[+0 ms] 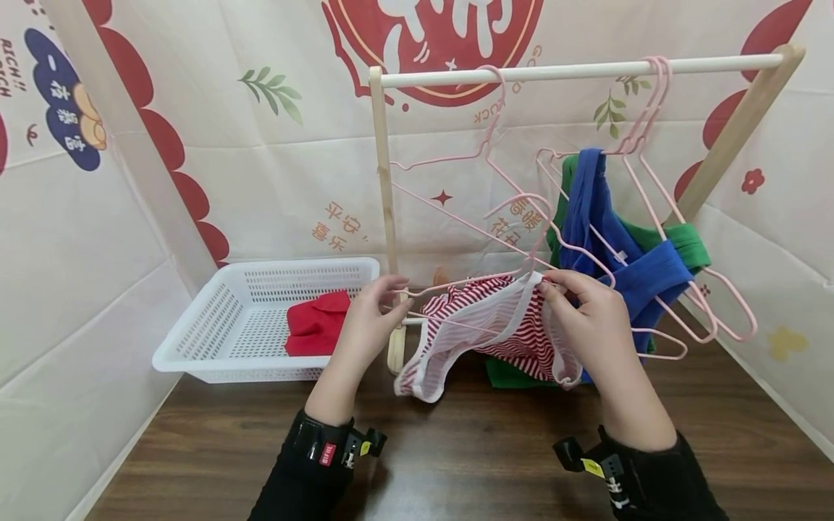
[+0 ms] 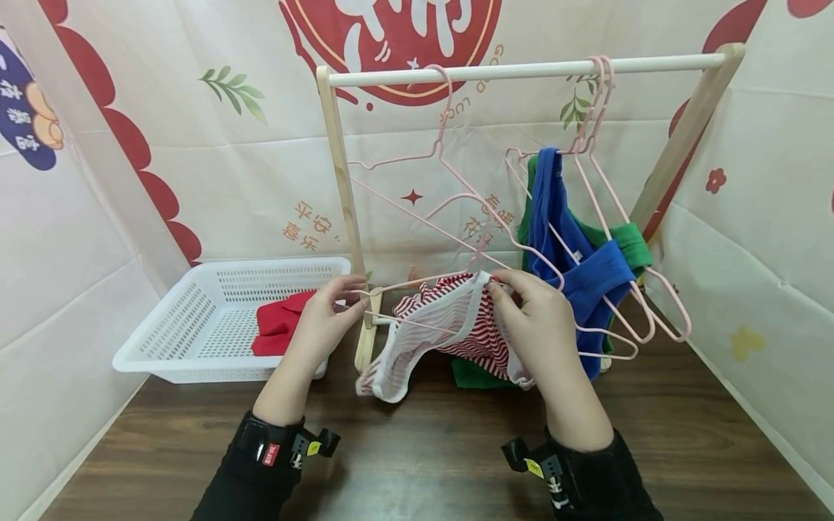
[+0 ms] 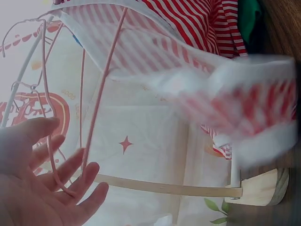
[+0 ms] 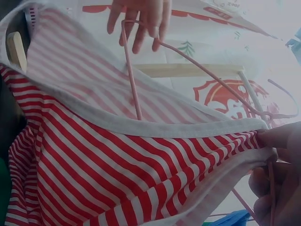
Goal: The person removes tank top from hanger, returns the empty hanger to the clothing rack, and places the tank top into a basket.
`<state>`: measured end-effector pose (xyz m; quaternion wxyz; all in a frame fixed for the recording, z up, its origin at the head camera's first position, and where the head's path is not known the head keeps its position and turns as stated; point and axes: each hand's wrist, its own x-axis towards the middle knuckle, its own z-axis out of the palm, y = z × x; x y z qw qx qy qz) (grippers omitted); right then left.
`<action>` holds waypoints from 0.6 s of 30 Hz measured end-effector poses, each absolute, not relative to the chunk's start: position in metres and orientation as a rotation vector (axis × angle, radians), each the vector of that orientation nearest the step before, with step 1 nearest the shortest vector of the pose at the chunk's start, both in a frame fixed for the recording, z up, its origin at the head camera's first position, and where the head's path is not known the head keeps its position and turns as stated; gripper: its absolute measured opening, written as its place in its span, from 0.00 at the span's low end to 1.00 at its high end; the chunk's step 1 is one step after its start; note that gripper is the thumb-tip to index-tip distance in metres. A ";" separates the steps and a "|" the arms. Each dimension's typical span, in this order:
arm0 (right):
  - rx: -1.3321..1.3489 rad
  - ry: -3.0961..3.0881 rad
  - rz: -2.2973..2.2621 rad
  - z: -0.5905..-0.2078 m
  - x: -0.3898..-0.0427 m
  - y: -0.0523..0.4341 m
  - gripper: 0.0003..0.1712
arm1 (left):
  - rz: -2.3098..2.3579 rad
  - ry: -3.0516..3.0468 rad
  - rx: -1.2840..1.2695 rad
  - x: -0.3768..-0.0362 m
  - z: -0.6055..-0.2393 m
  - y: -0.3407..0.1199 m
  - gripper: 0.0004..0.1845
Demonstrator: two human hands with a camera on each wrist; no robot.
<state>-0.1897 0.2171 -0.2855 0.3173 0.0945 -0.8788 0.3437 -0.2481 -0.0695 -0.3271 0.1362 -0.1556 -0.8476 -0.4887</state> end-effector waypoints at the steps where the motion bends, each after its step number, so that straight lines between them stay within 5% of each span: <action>1: 0.257 -2.313 0.905 -0.286 -0.190 0.217 0.14 | -1.402 -2.465 -0.454 -0.247 -0.327 -0.069 0.18; 8: 0.285 -2.316 0.926 -0.286 -0.193 0.215 0.14 | -1.140 -2.546 -0.464 -0.243 -0.323 -0.071 0.08; 18: 0.345 -2.321 0.942 -0.287 -0.197 0.211 0.12 | -1.097 -2.550 -0.448 -0.235 -0.315 -0.086 0.05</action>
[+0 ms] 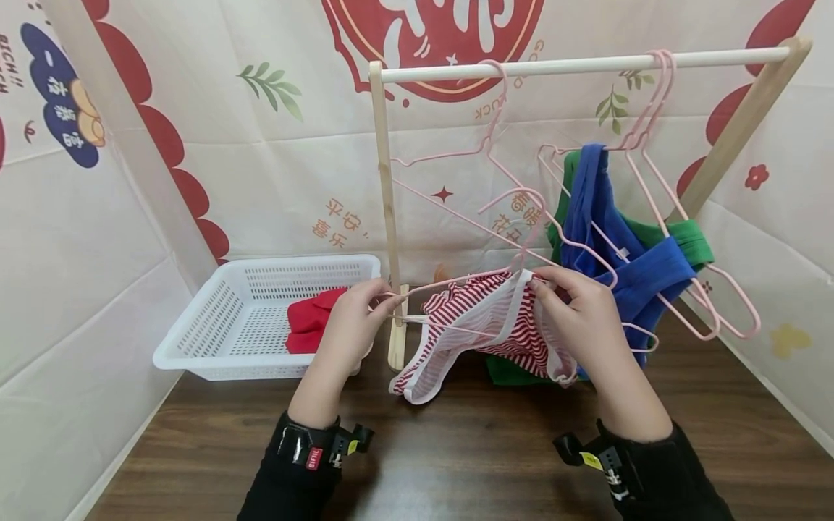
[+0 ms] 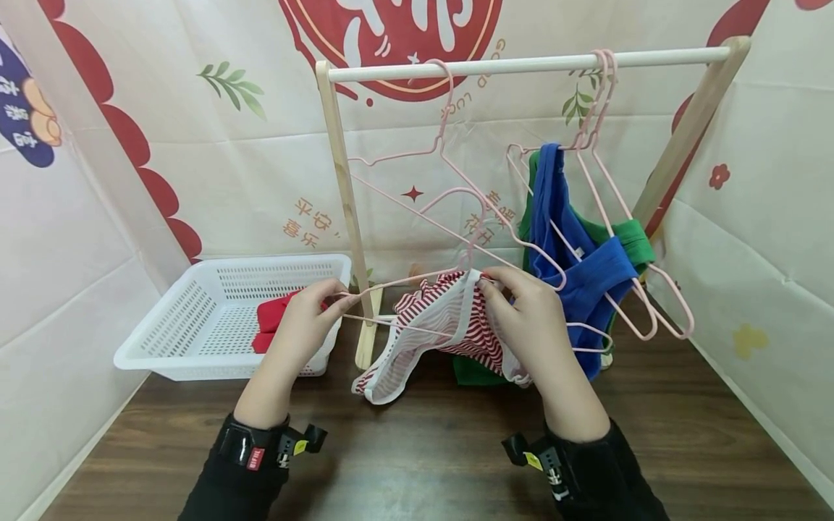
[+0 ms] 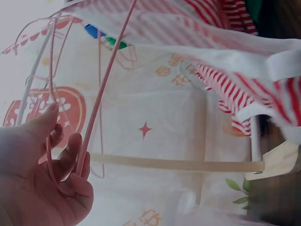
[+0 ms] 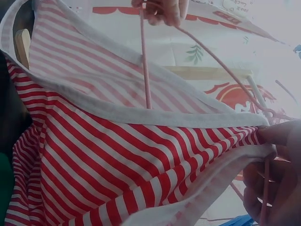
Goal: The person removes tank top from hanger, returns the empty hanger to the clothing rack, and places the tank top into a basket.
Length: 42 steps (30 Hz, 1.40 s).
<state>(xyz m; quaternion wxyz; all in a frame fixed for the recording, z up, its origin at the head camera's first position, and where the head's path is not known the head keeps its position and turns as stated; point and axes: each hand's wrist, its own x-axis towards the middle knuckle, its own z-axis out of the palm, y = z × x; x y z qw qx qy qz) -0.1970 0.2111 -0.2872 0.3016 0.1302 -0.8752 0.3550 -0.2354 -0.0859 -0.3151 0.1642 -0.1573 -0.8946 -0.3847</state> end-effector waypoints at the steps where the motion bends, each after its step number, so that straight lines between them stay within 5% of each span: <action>1: 0.348 -2.325 0.941 -0.287 -0.197 0.211 0.12 | -1.120 -2.542 -0.455 -0.235 -0.314 -0.088 0.05; 42: 0.286 -2.467 0.877 -0.295 -0.199 0.224 0.16 | -1.516 -2.311 -0.061 -0.234 -0.302 -0.147 0.13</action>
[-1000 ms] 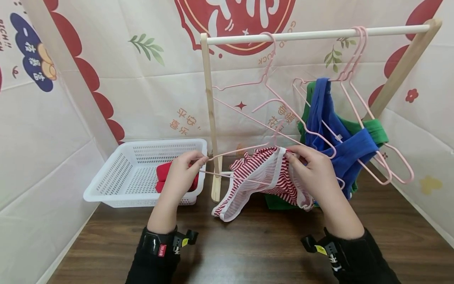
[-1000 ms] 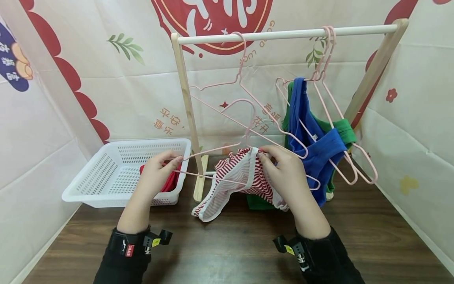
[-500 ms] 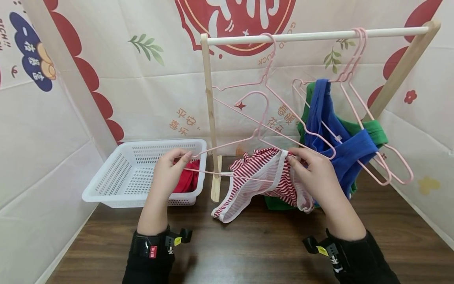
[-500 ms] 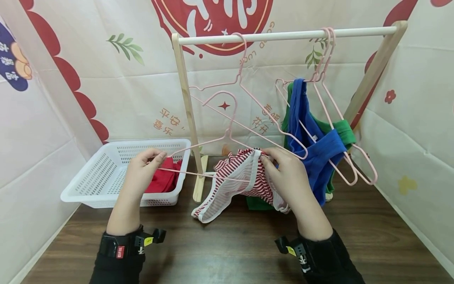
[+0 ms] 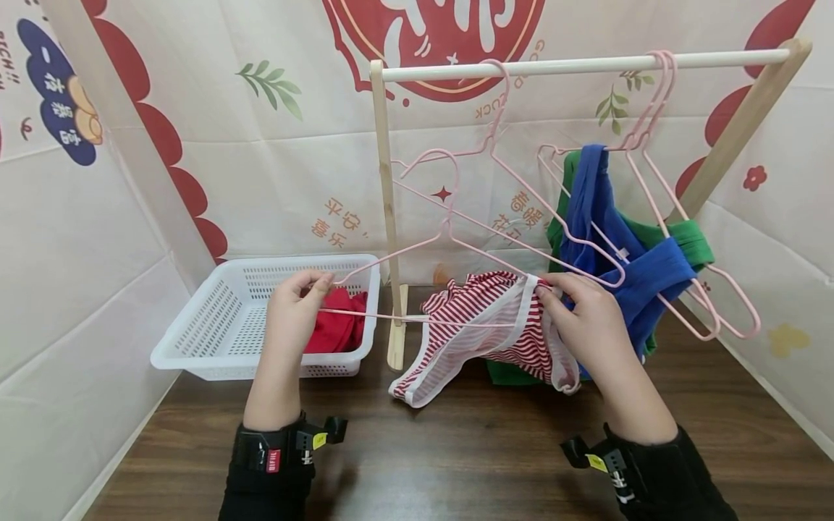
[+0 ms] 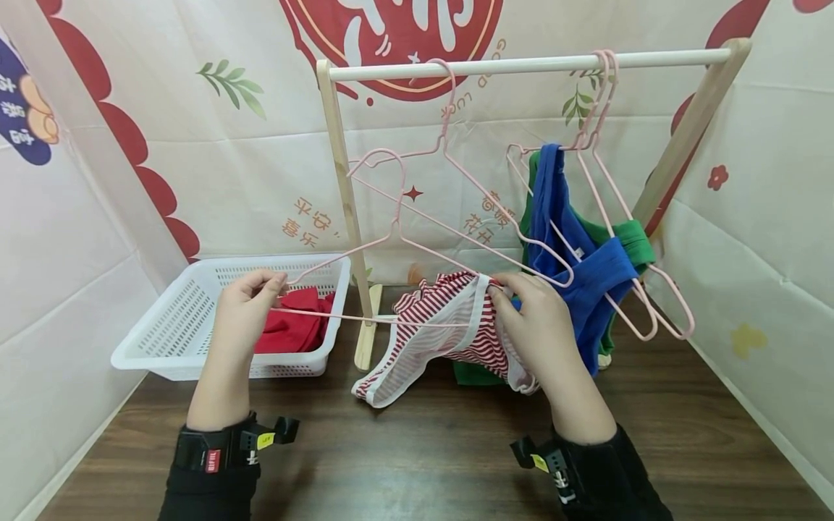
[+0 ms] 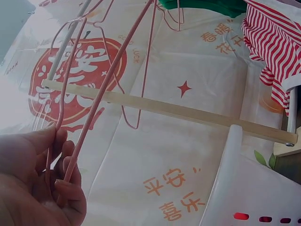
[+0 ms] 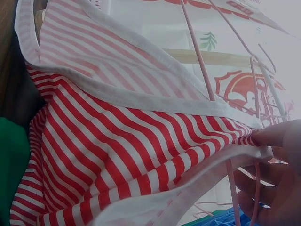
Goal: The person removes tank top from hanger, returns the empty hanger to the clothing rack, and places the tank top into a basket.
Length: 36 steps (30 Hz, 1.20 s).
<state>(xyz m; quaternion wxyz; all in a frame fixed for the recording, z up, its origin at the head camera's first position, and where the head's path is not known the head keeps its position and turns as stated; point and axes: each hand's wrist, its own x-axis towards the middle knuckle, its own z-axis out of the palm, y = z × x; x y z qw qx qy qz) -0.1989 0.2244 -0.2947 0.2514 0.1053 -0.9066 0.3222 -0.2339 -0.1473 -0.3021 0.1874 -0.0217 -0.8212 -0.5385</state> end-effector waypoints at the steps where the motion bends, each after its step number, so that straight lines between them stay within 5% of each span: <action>1: 0.286 -2.472 0.878 -0.295 -0.199 0.225 0.16 | -1.510 -2.308 -0.058 -0.234 -0.302 -0.148 0.13; 36: 0.088 -2.621 0.774 -0.310 -0.214 0.246 0.23 | -1.574 -2.251 0.169 -0.223 -0.300 -0.173 0.21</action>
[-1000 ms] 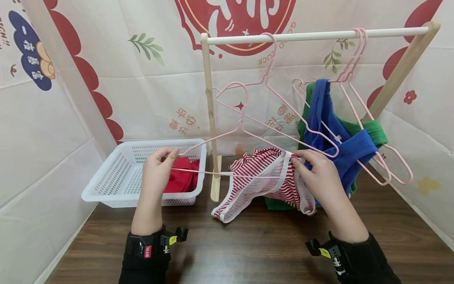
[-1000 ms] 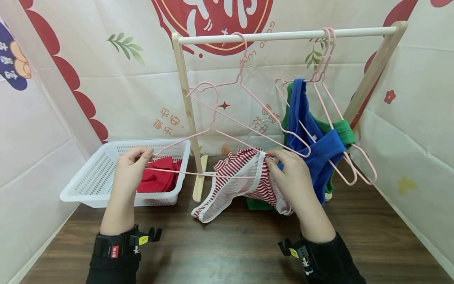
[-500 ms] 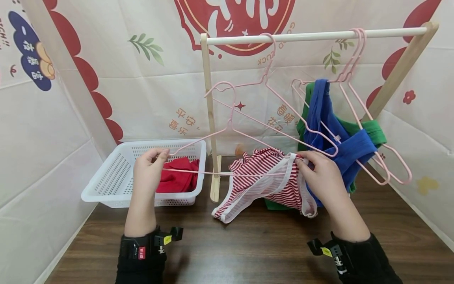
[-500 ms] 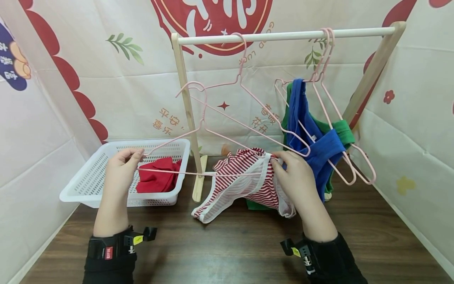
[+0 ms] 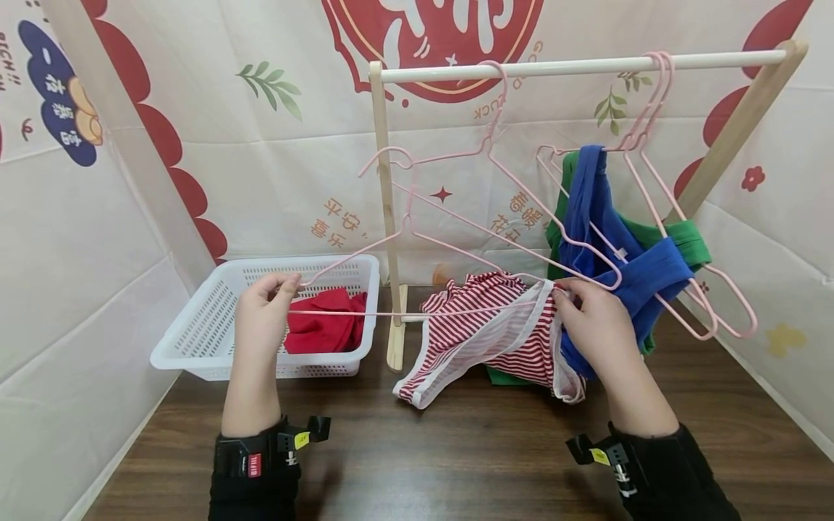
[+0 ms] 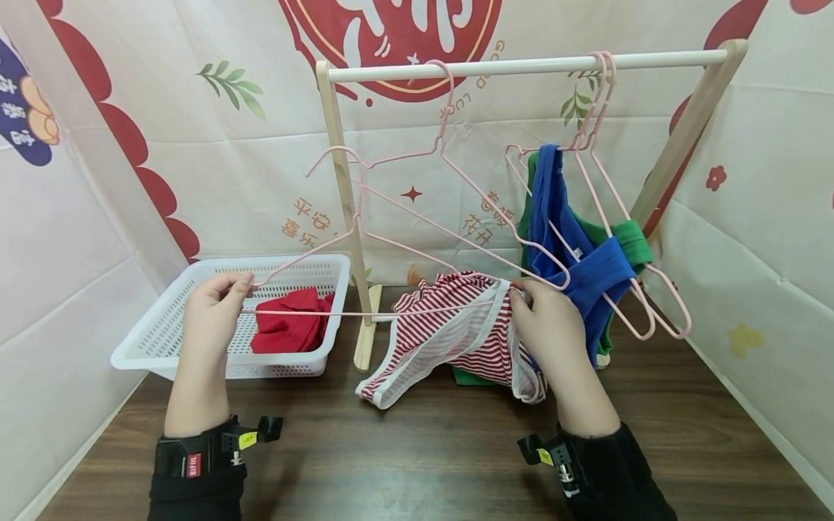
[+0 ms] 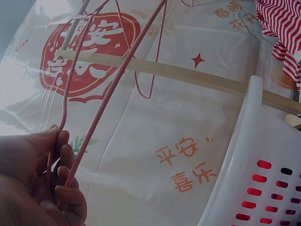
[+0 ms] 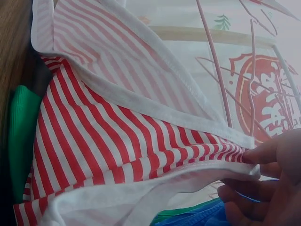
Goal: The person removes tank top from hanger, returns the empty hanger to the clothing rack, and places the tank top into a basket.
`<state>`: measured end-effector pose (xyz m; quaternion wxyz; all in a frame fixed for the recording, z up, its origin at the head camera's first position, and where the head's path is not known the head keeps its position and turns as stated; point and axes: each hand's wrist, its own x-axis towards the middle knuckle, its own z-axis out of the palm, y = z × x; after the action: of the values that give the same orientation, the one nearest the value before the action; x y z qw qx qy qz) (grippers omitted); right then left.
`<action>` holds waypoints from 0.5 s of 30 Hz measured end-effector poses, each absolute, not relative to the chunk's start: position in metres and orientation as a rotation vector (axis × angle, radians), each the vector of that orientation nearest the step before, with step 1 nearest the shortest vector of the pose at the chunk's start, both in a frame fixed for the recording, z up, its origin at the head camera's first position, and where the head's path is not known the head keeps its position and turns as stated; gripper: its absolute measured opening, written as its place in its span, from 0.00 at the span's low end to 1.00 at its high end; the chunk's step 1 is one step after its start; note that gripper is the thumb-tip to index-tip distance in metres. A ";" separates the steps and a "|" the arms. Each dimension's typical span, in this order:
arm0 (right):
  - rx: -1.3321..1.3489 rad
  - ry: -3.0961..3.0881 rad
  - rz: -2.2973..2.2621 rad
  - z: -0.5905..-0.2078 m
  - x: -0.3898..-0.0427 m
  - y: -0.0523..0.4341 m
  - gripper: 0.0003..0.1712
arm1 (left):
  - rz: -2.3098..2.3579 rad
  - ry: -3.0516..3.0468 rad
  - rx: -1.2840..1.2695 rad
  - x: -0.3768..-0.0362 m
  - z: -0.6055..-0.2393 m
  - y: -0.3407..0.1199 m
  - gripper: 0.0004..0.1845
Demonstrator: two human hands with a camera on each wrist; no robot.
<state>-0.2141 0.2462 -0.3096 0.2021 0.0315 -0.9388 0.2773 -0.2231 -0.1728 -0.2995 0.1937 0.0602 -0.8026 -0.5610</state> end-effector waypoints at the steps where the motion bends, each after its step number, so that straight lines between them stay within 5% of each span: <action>1: 0.078 -2.627 0.774 -0.310 -0.214 0.247 0.23 | -1.571 -2.249 0.167 -0.223 -0.300 -0.174 0.21; 15: 0.051 -2.683 0.773 -0.310 -0.215 0.252 0.22 | -1.555 -2.188 0.210 -0.221 -0.301 -0.175 0.21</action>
<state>-0.2147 0.2521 -0.3102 0.1734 0.0181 -0.9462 0.2726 -0.2207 -0.1747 -0.3011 0.2226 0.0759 -0.7923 -0.5630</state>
